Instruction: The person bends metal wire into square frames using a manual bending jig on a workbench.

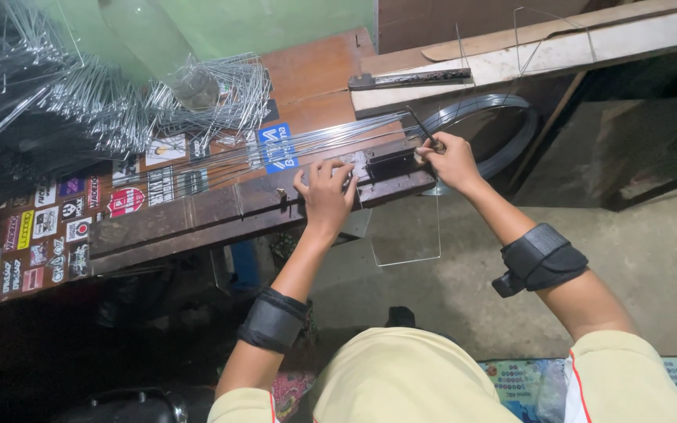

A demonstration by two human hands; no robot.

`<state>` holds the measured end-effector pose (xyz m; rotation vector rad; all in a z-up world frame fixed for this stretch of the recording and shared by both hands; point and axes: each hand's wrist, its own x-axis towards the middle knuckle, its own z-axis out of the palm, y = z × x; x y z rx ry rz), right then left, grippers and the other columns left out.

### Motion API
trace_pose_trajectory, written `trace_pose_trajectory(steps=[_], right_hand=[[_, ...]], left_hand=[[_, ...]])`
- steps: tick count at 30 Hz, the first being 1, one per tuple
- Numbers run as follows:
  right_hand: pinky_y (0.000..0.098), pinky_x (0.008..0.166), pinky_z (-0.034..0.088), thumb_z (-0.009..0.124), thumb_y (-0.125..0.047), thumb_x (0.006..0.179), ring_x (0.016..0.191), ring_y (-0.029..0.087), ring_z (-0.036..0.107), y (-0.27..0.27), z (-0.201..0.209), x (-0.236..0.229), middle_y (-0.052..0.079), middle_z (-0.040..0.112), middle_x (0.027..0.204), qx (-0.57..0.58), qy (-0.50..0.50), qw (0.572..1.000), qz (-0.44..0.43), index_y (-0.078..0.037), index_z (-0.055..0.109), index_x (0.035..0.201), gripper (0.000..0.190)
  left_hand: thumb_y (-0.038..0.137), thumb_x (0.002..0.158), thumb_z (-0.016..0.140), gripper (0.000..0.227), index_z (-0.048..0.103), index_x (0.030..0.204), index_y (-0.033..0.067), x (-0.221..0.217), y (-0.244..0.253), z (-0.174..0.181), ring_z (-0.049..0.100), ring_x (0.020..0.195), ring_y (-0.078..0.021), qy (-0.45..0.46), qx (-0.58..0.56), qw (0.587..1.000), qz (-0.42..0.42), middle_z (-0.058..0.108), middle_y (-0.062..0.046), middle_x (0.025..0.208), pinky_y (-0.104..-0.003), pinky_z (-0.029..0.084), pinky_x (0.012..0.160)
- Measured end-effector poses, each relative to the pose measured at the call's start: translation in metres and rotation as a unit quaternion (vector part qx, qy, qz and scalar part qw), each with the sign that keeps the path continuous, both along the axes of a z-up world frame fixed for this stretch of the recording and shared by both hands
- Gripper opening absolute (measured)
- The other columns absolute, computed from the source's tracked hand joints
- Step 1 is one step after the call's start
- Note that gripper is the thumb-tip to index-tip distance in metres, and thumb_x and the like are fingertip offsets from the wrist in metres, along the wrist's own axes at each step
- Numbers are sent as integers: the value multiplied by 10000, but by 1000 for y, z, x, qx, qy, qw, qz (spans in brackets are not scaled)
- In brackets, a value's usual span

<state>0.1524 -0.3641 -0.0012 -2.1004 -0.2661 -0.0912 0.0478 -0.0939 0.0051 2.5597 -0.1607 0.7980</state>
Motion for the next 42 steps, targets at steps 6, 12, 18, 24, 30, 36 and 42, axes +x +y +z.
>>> trace_pose_trajectory(steps=[6,12,18,24,30,36,42], right_hand=[[276,624,470,746,-139,958,688,58,567,-10,-10,1,48,681,730,36,-20,998,44,6,685,906,166],[285,622,423,751,-120,994,685,78,518,-12,-9,0,75,631,735,40,-16,998,39,9,689,936,155],[270,628,517,711,-141,953,712,56,686,3,19,-10,46,715,746,78,37,995,47,-14,674,910,139],[340,659,508,740,-177,927,681,193,670,1,2,0,127,709,768,-44,-29,998,16,-37,740,957,143],[367,715,520,742,-196,927,780,241,703,-5,-9,9,145,720,866,-51,-61,996,32,-46,755,940,151],[385,749,520,770,-219,885,841,288,695,-5,-13,10,151,702,912,-95,-48,994,36,-70,776,985,179],[314,740,533,726,-200,968,799,176,710,-19,-20,7,108,723,853,-26,-45,998,23,-22,722,1057,198]], left_hand=[[357,804,818,394,730,1130,155,3,0,-6,514,1222,-259,13,-13,1000,-15,652,-11,1183,-643,227,1077],[297,860,800,289,730,1102,157,7,-3,3,552,1210,-214,27,-27,999,-16,677,27,1153,-665,191,1151],[308,887,774,281,748,1126,163,2,2,8,561,1193,-196,27,-18,999,-3,678,35,1160,-667,191,1144],[371,884,778,325,752,1142,174,-2,1,-11,443,1352,-308,23,55,998,13,603,-20,1328,-750,166,1103],[390,878,769,387,742,1205,185,-17,-2,-4,235,1521,-424,-12,64,998,24,404,-95,1573,-804,111,1117],[367,917,759,378,727,1241,173,-17,-1,-19,168,1553,-418,-5,77,997,20,340,-105,1629,-835,77,1113],[356,894,765,343,741,1178,165,-20,-7,-20,114,1548,-473,28,44,998,31,326,-117,1629,-844,78,1103]])
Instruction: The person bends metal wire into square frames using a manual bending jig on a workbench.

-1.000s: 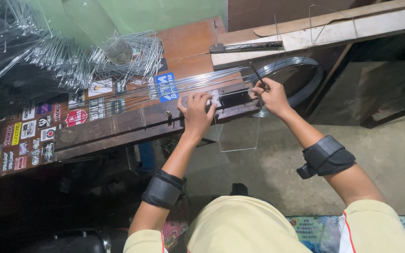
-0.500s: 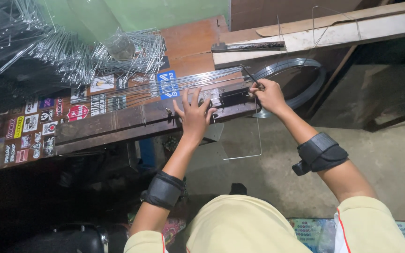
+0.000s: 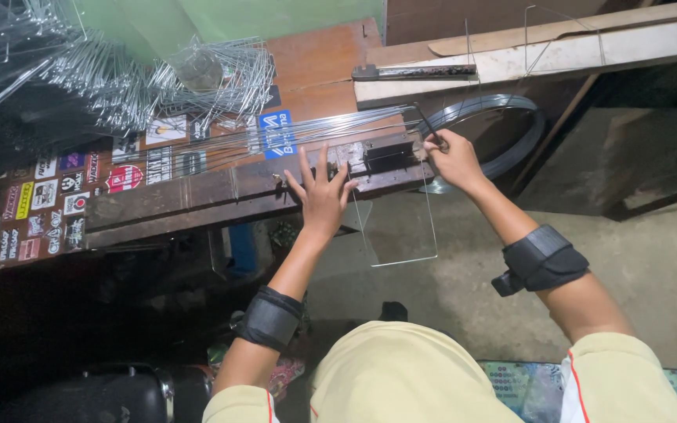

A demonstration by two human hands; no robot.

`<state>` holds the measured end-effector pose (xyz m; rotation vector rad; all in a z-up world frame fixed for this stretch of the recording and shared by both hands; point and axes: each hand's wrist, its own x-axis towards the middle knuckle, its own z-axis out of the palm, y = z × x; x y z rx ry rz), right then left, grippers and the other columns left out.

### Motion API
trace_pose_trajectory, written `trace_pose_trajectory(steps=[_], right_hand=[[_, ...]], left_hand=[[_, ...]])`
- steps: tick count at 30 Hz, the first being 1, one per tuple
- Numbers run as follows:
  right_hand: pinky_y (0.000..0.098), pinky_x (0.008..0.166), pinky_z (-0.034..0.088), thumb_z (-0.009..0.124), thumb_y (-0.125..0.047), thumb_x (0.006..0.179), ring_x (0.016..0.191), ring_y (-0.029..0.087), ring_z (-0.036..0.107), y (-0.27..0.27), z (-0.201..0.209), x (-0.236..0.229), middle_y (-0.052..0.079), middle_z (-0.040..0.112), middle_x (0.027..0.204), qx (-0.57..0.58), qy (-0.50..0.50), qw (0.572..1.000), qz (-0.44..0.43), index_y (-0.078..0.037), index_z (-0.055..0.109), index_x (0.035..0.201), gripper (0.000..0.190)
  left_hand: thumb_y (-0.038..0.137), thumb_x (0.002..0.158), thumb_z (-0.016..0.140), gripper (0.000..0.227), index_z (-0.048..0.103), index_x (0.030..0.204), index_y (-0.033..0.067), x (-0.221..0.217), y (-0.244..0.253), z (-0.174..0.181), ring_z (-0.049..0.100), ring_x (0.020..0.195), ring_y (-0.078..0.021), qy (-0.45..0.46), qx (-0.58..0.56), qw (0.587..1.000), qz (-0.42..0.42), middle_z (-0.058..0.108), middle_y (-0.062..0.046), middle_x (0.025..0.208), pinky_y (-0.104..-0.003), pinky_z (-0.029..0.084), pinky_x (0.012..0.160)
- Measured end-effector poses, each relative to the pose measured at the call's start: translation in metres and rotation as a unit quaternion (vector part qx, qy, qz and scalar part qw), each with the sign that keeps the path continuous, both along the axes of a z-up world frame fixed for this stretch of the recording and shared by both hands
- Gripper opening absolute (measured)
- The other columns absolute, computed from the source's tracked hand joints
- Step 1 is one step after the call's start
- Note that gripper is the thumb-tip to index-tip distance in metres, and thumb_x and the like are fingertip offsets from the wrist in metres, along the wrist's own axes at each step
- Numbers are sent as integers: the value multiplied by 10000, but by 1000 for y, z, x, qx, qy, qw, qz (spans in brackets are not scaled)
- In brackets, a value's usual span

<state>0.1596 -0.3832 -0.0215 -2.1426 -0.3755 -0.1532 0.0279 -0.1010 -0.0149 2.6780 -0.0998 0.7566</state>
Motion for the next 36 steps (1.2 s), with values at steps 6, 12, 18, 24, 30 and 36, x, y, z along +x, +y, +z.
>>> trace_pose_trajectory(steps=[6,12,18,24,30,36], right_hand=[[282,641,476,780,-166,870,690,70,554,-14,19,-26,30,661,734,-15,139,987,85,26,734,999,236],[250,682,497,821,-156,822,718,55,550,-14,2,-31,4,645,762,1,96,989,111,21,736,1069,316],[258,682,471,826,-134,838,740,48,533,-12,-10,-29,-33,611,773,56,123,982,128,28,733,1053,284],[274,713,499,780,-104,859,788,71,575,7,11,-36,13,648,882,50,67,980,180,26,719,1087,269],[301,723,528,792,-130,844,795,159,669,9,9,-28,108,697,919,-35,1,989,145,3,750,1064,260],[459,943,345,644,-522,971,789,262,642,-24,45,-5,79,724,776,-228,19,971,63,-124,809,962,431]], left_hand=[[365,877,788,336,771,1142,159,-1,-1,5,96,1546,-474,16,-29,999,1,323,-118,1637,-853,81,1100],[384,906,776,354,768,1190,172,2,5,-7,224,1535,-409,34,-47,998,-14,427,-72,1589,-788,93,1161],[380,859,785,537,678,1351,193,-5,17,9,220,1521,-430,116,-29,991,-61,430,-80,1573,-753,69,1159],[434,825,797,642,629,1401,204,-5,23,11,185,1530,-431,136,-33,987,-83,383,-81,1608,-727,64,1176],[462,838,775,658,608,1432,232,-6,22,10,170,1533,-418,150,-18,986,-72,358,-70,1619,-710,43,1187],[498,874,739,636,611,1431,220,-5,22,10,151,1535,-409,161,-12,985,-68,340,-73,1627,-695,29,1192]])
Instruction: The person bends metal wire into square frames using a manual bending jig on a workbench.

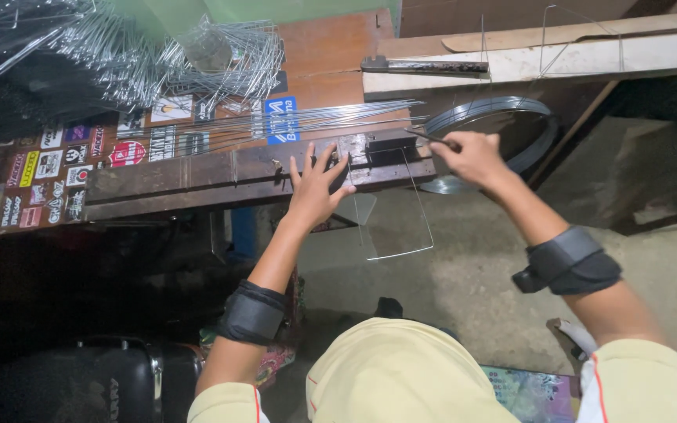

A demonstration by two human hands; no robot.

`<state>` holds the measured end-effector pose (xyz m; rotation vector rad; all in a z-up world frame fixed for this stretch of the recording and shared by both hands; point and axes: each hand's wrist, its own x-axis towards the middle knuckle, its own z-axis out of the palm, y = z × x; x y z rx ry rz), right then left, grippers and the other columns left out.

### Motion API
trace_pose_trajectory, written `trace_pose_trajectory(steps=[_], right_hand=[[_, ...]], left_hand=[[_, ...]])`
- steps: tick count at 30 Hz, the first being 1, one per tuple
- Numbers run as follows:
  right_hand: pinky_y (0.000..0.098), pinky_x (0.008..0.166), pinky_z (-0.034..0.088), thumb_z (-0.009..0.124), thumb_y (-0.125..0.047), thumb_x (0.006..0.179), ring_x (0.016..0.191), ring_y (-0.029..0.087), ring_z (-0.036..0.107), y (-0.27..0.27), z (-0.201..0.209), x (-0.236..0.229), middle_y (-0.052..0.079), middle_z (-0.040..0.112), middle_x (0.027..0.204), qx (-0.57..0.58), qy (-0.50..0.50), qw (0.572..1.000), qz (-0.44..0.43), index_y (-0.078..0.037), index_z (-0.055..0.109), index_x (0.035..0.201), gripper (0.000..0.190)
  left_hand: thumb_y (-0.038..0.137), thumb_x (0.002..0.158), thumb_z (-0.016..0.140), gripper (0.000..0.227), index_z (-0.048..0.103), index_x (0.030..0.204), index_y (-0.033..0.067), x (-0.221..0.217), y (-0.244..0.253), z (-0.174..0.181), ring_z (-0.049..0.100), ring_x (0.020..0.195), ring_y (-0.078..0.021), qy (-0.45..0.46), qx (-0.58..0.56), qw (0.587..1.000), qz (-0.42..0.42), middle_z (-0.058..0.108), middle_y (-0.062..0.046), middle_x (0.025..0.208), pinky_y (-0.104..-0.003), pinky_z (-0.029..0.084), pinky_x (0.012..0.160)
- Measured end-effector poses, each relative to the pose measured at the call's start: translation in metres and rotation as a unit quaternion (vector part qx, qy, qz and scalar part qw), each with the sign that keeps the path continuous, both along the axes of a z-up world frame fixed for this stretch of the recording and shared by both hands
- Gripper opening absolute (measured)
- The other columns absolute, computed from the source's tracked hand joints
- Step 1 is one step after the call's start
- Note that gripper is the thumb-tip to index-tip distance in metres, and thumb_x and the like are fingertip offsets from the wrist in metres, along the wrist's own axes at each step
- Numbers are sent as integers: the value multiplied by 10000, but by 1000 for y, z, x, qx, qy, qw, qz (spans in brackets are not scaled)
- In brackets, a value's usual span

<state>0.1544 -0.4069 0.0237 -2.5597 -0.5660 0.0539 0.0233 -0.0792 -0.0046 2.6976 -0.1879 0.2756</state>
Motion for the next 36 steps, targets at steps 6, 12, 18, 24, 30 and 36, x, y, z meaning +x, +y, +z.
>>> trace_pose_trajectory(steps=[6,12,18,24,30,36], right_hand=[[491,861,314,516,-794,926,803,282,634,-50,-3,55,131,709,761,-259,-217,938,84,-184,827,906,686],[526,930,346,447,-918,853,819,236,660,-22,38,71,38,698,682,-391,-265,871,135,-205,786,713,801],[529,945,359,451,-944,775,808,204,670,13,52,91,6,697,663,-431,-303,825,203,-198,779,678,821],[511,954,351,535,-930,733,825,207,704,39,57,117,16,728,707,-461,-277,804,253,-177,781,722,792],[568,1061,303,644,-360,944,902,204,743,71,49,142,-9,786,848,-515,-219,789,255,-222,813,845,240],[460,990,325,710,-878,698,987,215,736,108,109,105,29,799,1050,-590,-74,762,255,-163,803,1071,811]], left_hand=[[479,894,725,586,635,1402,202,-4,-6,4,208,1521,-410,-28,8,999,18,395,-77,1601,-685,69,1194],[455,944,705,504,665,1386,217,-7,-12,-2,290,1531,-399,-85,-1,995,43,468,-47,1584,-658,142,1230],[466,922,717,530,648,1391,229,-3,-7,-8,283,1518,-401,-81,16,996,32,451,-55,1587,-674,133,1209],[543,834,756,711,572,1451,242,0,5,-11,226,1529,-409,-37,33,999,-5,365,-58,1620,-697,109,1192],[517,775,798,766,572,1453,241,2,5,-6,209,1528,-406,-9,22,1000,-11,349,-64,1618,-699,94,1183],[542,769,799,773,581,1444,236,1,3,-7,217,1530,-399,-8,20,1000,-3,352,-58,1618,-694,96,1193]])
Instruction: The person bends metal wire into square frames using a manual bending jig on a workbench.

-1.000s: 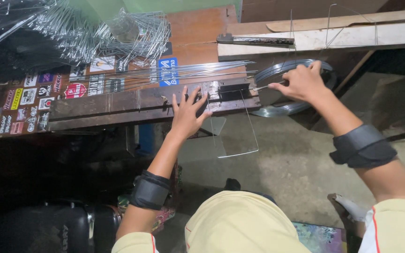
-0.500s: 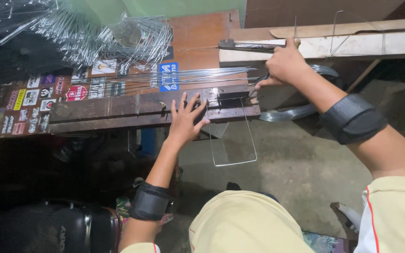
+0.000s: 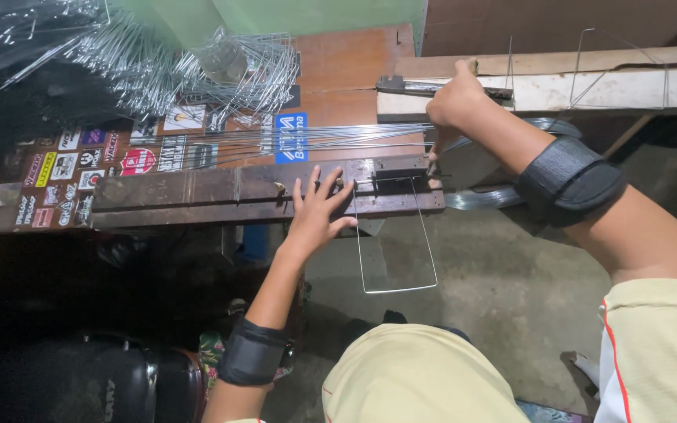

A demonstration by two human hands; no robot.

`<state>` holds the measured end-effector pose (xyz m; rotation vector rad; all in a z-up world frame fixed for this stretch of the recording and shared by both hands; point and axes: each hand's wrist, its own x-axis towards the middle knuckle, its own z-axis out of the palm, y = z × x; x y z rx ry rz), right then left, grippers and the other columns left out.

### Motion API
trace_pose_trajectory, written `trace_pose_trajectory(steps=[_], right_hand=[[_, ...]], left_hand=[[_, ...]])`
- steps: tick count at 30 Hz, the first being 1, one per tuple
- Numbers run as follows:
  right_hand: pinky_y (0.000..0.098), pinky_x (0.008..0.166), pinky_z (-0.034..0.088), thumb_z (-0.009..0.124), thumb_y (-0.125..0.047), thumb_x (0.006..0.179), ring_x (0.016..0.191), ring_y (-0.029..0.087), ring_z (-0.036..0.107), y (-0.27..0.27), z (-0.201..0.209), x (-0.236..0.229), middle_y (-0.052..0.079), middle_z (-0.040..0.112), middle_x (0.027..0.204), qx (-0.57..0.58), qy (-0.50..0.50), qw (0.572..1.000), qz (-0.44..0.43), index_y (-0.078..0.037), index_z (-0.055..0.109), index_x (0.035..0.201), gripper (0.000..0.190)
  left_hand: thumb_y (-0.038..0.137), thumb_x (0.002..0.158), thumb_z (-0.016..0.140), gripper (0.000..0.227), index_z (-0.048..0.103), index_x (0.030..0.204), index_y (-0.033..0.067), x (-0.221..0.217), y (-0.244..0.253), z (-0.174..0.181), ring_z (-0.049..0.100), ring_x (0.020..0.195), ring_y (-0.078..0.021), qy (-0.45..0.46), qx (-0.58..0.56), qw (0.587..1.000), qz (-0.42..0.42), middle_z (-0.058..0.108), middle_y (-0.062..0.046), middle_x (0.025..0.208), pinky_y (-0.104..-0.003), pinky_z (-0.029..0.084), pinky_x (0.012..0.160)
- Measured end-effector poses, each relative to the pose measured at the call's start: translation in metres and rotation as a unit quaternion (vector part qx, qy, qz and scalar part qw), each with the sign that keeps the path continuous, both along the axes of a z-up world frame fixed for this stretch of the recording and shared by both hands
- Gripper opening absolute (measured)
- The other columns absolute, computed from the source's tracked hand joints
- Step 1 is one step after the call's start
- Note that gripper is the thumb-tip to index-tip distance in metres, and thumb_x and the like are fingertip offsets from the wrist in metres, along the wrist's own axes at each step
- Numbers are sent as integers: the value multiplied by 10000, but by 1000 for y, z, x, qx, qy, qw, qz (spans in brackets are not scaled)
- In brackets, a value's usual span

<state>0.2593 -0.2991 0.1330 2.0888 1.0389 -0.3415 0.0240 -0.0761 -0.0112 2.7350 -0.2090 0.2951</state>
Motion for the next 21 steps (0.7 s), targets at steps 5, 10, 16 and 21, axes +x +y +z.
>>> trace_pose_trajectory(steps=[5,10,16,21], right_hand=[[463,986,329,698,-894,654,1036,226,721,6,0,7,33,786,1108,-16,28,999,-26,-176,804,1116,860],[452,1007,337,695,-886,662,1035,220,731,10,1,5,23,798,1116,-26,39,999,-25,-167,799,1139,869],[442,1032,307,710,-887,662,1082,213,708,17,0,4,30,781,1159,-42,40,998,-29,-155,786,1182,900],[423,1021,339,703,-852,694,1099,220,704,19,5,2,31,785,1166,-45,44,997,-42,-201,793,1183,819]], left_hand=[[548,757,799,780,589,1439,234,1,-1,2,220,1530,-395,-1,-3,1000,4,358,-55,1616,-693,97,1195],[547,747,803,783,589,1434,235,0,-1,3,217,1529,-394,6,-4,1000,7,359,-52,1617,-694,94,1192],[551,740,803,787,598,1428,229,1,-1,3,215,1531,-385,10,-3,1000,11,361,-55,1616,-690,94,1189],[545,733,806,782,608,1423,233,0,-2,3,220,1533,-381,-6,-7,1000,12,382,-53,1604,-691,99,1194]])
